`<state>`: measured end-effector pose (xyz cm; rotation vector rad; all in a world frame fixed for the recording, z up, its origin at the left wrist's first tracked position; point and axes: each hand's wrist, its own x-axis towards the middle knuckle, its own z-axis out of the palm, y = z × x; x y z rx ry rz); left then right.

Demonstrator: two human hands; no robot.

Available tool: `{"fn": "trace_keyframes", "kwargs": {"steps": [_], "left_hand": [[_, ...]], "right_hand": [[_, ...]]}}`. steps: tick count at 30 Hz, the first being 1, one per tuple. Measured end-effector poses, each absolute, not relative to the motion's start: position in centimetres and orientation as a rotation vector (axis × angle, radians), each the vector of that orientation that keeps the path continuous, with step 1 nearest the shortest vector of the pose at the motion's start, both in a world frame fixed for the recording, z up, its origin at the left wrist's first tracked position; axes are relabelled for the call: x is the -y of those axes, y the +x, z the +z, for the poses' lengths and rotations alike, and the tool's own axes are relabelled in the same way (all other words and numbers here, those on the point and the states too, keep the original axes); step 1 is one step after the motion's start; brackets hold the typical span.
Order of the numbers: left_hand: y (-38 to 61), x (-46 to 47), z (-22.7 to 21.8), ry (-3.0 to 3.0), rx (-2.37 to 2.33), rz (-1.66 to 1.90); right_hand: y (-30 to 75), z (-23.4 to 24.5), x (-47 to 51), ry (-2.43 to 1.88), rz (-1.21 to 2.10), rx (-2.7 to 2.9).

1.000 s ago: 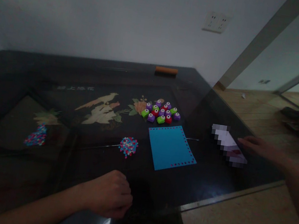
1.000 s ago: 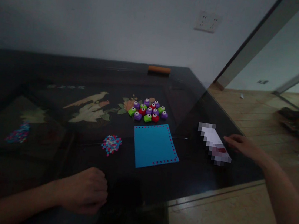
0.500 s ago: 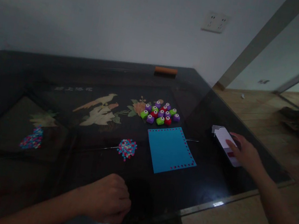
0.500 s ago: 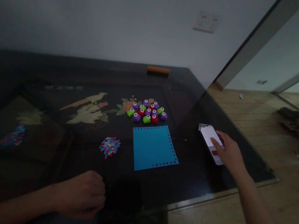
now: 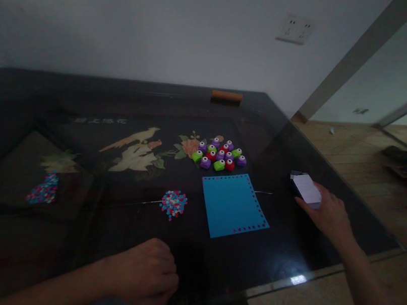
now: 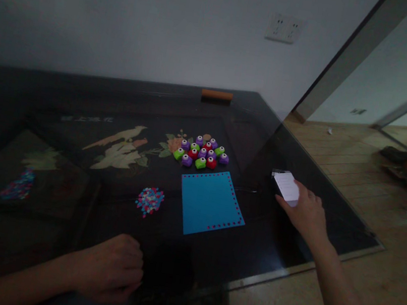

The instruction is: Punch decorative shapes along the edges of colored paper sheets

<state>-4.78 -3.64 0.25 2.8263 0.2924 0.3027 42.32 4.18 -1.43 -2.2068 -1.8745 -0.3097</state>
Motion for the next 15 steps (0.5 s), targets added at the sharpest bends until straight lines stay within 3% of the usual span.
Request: {"fn": "trace_keyframes", "kwargs": {"steps": [15], "left_hand": [[-4.60, 3.57, 0.42, 2.829, -0.300, 0.301]], "right_hand": [[42.56, -1.07, -4.77, -2.286, -0.224, 1.877]]}}
